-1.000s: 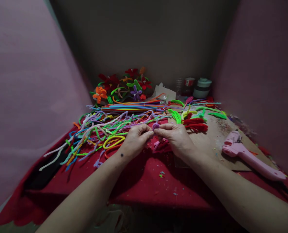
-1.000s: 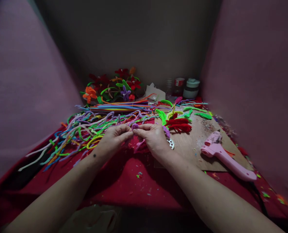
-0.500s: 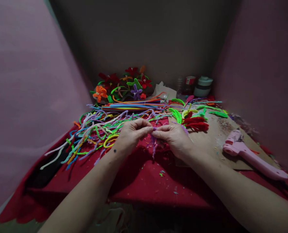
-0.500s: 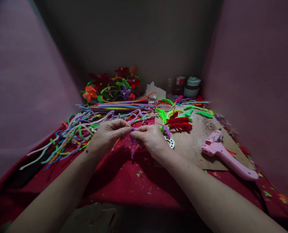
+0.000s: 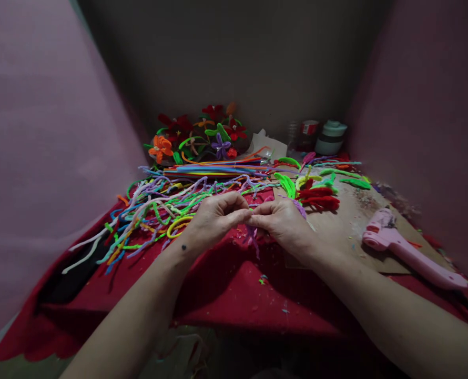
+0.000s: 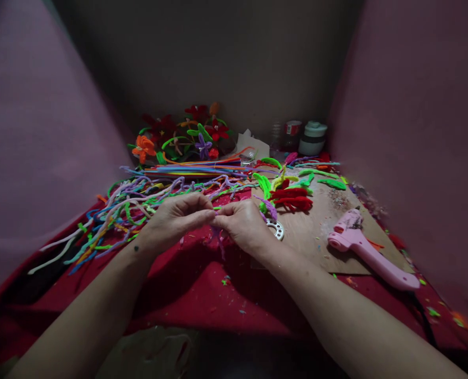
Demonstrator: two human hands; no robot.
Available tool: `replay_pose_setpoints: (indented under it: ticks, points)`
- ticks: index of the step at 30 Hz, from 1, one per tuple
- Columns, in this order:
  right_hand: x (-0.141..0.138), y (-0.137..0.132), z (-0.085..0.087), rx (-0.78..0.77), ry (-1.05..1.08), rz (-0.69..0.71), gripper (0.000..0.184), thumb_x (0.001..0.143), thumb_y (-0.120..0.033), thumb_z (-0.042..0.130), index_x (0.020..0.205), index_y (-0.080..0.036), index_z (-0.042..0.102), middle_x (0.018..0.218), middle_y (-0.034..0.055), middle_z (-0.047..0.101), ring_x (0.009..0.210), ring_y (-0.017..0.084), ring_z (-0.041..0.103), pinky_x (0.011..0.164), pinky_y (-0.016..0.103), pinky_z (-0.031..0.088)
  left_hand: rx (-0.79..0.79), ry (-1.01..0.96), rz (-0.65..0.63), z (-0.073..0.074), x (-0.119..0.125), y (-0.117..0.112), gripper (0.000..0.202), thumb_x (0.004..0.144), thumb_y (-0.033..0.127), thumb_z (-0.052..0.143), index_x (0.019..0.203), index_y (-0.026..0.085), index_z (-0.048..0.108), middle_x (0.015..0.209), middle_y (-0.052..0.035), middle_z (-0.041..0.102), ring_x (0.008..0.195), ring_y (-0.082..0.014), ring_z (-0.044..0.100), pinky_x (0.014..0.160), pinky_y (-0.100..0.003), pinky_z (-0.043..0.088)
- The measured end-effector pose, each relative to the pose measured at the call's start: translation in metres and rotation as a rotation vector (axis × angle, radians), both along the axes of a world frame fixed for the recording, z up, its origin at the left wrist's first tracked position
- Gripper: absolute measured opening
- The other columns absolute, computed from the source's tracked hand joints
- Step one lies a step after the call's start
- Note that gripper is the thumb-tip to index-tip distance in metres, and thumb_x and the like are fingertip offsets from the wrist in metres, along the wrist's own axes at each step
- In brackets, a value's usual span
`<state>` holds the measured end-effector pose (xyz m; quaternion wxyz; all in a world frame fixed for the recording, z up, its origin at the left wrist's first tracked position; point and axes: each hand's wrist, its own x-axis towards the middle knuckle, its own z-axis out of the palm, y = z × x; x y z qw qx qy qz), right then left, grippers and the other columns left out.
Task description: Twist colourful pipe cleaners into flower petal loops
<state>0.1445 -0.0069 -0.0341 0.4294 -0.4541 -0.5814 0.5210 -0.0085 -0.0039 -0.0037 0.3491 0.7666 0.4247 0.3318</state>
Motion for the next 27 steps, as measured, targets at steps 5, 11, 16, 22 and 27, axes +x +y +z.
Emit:
replay_pose_setpoints:
  ticks: [5, 11, 16, 22, 27]
  points:
    - [-0.002, 0.000, -0.005, -0.080, 0.144, 0.130, 0.022, 0.066, -0.030, 0.064, 0.053, -0.014, 0.057, 0.043, -0.0025, 0.050, 0.038, 0.007, 0.043, 0.040, 0.022, 0.031, 0.188, 0.080, 0.107, -0.009, -0.001, 0.002, 0.012, 0.079, 0.023, 0.050, 0.075, 0.014, 0.055, 0.064, 0.0024, 0.051, 0.057, -0.0075, 0.043, 0.054, -0.019, 0.035]
    - [-0.003, 0.001, -0.010, -0.078, 0.193, 0.153, 0.029, 0.069, -0.035, 0.063, 0.051, -0.015, 0.053, 0.042, -0.0035, 0.048, 0.036, 0.006, 0.038, 0.038, 0.022, 0.027, 0.175, -0.016, 0.164, -0.011, 0.000, 0.003, 0.011, 0.078, 0.025, 0.052, 0.077, 0.014, 0.055, 0.063, 0.0026, 0.051, 0.055, -0.0073, 0.042, 0.052, -0.019, 0.035]
    - [-0.003, 0.001, -0.010, -0.065, 0.165, 0.136, 0.027, 0.069, -0.033, 0.062, 0.051, -0.015, 0.054, 0.041, -0.0041, 0.046, 0.037, 0.006, 0.037, 0.039, 0.021, 0.027, -0.172, -0.147, 0.024, -0.004, -0.002, 0.005, 0.017, 0.076, 0.029, 0.056, 0.078, 0.013, 0.058, 0.061, 0.0026, 0.051, 0.050, -0.0061, 0.040, 0.047, -0.018, 0.031]
    - [-0.006, -0.001, -0.007, -0.110, 0.240, 0.035, 0.015, 0.068, -0.028, 0.062, 0.064, -0.016, 0.054, 0.047, -0.0046, 0.051, 0.035, 0.007, 0.040, 0.036, 0.020, 0.029, -0.130, -0.171, 0.143, -0.007, -0.002, 0.008, 0.022, 0.073, 0.033, 0.059, 0.064, 0.013, 0.055, 0.051, 0.0047, 0.045, 0.044, -0.0047, 0.035, 0.042, -0.018, 0.027]
    - [-0.007, -0.002, -0.006, -0.039, 0.148, -0.013, 0.019, 0.069, -0.027, 0.057, 0.056, -0.017, 0.049, 0.043, -0.0048, 0.048, 0.035, 0.007, 0.040, 0.036, 0.020, 0.031, -0.252, -0.197, 0.063, -0.007, 0.000, 0.007, 0.019, 0.072, 0.032, 0.061, 0.076, 0.013, 0.059, 0.054, 0.0046, 0.049, 0.043, -0.0043, 0.037, 0.041, -0.018, 0.028]
